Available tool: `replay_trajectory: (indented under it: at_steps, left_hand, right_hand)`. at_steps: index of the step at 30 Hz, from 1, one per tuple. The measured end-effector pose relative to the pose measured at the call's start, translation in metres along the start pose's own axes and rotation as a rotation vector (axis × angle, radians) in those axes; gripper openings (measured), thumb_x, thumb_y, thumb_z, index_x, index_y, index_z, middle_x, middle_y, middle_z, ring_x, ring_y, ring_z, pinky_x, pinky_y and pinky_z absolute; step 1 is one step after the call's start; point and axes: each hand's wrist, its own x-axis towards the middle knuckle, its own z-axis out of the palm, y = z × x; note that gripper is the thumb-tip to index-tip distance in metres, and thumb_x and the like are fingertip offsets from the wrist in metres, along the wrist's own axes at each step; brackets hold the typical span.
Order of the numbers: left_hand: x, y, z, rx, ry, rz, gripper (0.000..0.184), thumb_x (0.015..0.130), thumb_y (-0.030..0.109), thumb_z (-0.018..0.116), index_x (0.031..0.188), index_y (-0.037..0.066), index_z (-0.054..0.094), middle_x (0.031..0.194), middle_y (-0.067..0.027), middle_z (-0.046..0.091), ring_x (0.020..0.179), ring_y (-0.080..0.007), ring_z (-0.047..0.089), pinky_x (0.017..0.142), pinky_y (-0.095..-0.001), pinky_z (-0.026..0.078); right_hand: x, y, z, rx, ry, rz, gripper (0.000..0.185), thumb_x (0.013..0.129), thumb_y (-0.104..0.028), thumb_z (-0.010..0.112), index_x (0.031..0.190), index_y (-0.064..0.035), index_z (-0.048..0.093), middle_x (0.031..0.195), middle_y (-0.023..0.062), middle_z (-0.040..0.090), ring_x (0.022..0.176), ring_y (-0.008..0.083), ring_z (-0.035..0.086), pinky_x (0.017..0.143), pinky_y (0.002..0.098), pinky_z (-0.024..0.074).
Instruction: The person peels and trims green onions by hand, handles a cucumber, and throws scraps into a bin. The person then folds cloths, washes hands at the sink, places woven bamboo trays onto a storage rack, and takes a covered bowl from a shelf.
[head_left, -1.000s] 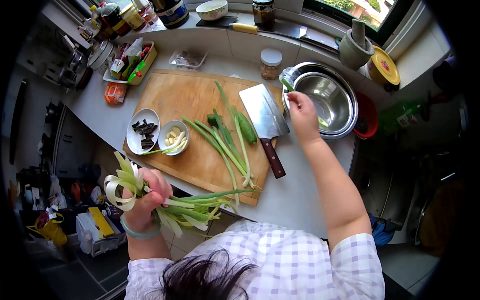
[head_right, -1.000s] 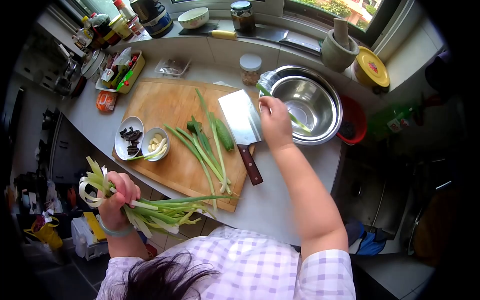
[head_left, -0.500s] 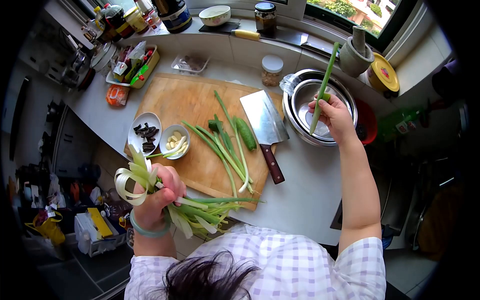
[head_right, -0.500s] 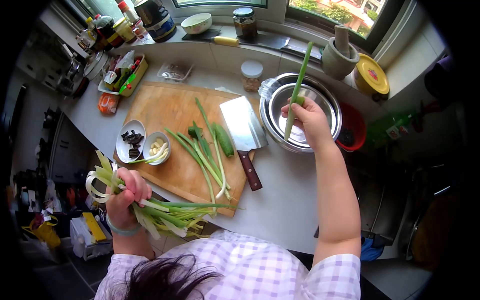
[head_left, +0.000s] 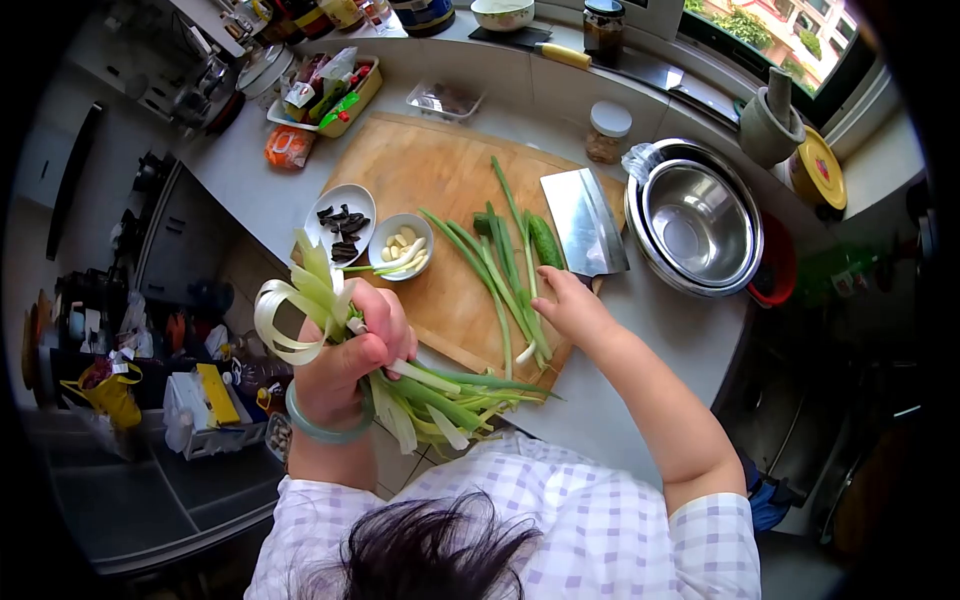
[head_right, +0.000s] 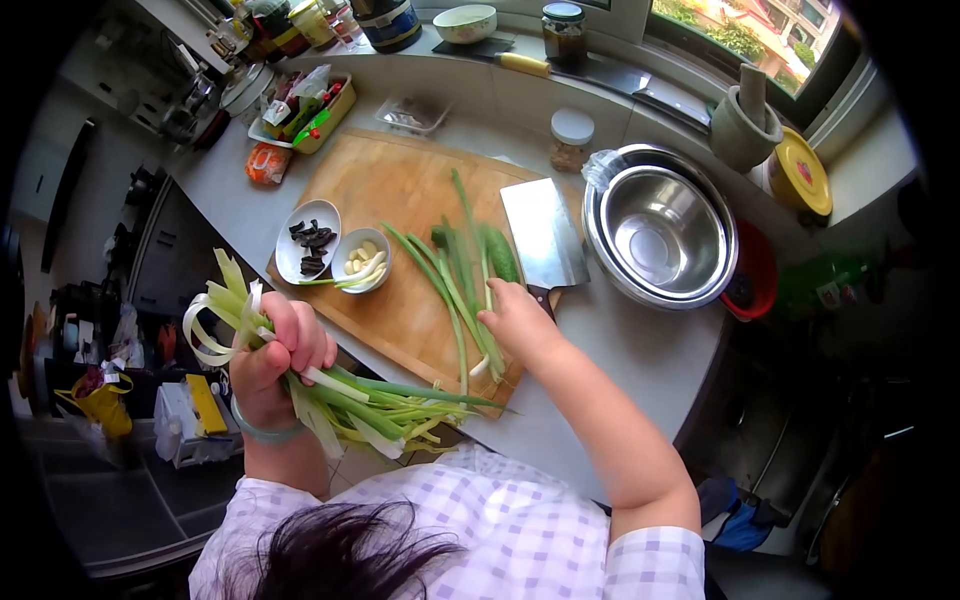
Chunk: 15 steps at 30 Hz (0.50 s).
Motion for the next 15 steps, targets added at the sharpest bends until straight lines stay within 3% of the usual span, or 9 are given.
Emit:
replay_trajectory:
  at_steps: [1, 4, 5, 9, 12, 15]
  left_hand:
    - [0.001, -0.002, 0.0, -0.005, -0.003, -0.004, 0.03, 0.072, 0.025, 0.07, 0.073, 0.006, 0.046, 0.059, -0.0027, 0.046, 0.048, -0.0109, 0.044, 0.057, -0.0256, 0.04]
    - [0.01, -0.018, -0.001, -0.022, -0.078, -0.053, 0.03, 0.074, 0.026, 0.068, 0.074, 0.008, 0.044, 0.061, -0.0014, 0.044, 0.049, -0.0108, 0.043, 0.055, -0.025, 0.038]
    - [0.014, -0.024, 0.002, -0.041, -0.06, -0.083, 0.029, 0.075, 0.026, 0.067, 0.075, 0.008, 0.044, 0.062, -0.0013, 0.044, 0.051, -0.011, 0.044, 0.055, -0.0255, 0.039]
    - [0.048, -0.051, 0.019, -0.068, 0.057, -0.087, 0.023, 0.079, 0.024, 0.064, 0.079, 0.01, 0.045, 0.064, 0.0003, 0.044, 0.056, -0.0108, 0.045, 0.055, -0.0232, 0.039]
    - [0.071, -0.063, 0.036, -0.152, 0.12, -0.03, 0.024, 0.079, 0.025, 0.065, 0.08, 0.011, 0.046, 0.065, 0.0015, 0.044, 0.056, -0.0097, 0.045, 0.053, -0.0213, 0.038]
    - [0.086, -0.078, 0.043, -0.225, 0.155, 0.024, 0.026, 0.077, 0.026, 0.067, 0.081, 0.01, 0.046, 0.066, 0.0018, 0.046, 0.057, -0.0083, 0.046, 0.052, -0.021, 0.039]
  right_hand:
    - [0.0, -0.002, 0.002, -0.192, 0.083, -0.124, 0.053, 0.081, -0.028, 0.058, 0.122, 0.0002, 0.04, 0.116, 0.0164, 0.05, 0.108, 0.0218, 0.048, 0.09, 0.0316, 0.0384]
    - [-0.014, -0.052, -0.023, 0.564, -0.232, -0.037, 0.061, 0.084, -0.034, 0.056, 0.129, -0.0019, 0.032, 0.13, 0.0167, 0.038, 0.122, 0.0217, 0.034, 0.099, 0.0326, 0.0286]
    - [-0.019, -0.064, -0.03, 0.78, -0.424, -0.063, 0.079, 0.08, -0.048, 0.055, 0.136, -0.0045, 0.02, 0.135, 0.0156, 0.031, 0.126, 0.0234, 0.028, 0.101, 0.0333, 0.0245]
    - [-0.041, -0.084, -0.018, 0.696, -0.613, -0.162, 0.108, 0.066, -0.069, 0.055, 0.139, -0.0064, 0.005, 0.136, 0.0155, 0.027, 0.127, 0.0249, 0.024, 0.103, 0.0324, 0.0196]
    - [-0.045, -0.072, -0.006, 1.069, -0.533, -0.063, 0.078, 0.074, -0.038, 0.067, 0.131, -0.0052, 0.026, 0.116, 0.0111, 0.048, 0.109, 0.0201, 0.045, 0.093, 0.0308, 0.0349]
    - [-0.053, -0.076, -0.02, 1.107, -0.418, 0.141, 0.046, 0.073, -0.015, 0.066, 0.113, -0.0035, 0.044, 0.093, 0.0042, 0.054, 0.086, 0.0134, 0.052, 0.077, 0.0274, 0.0427]
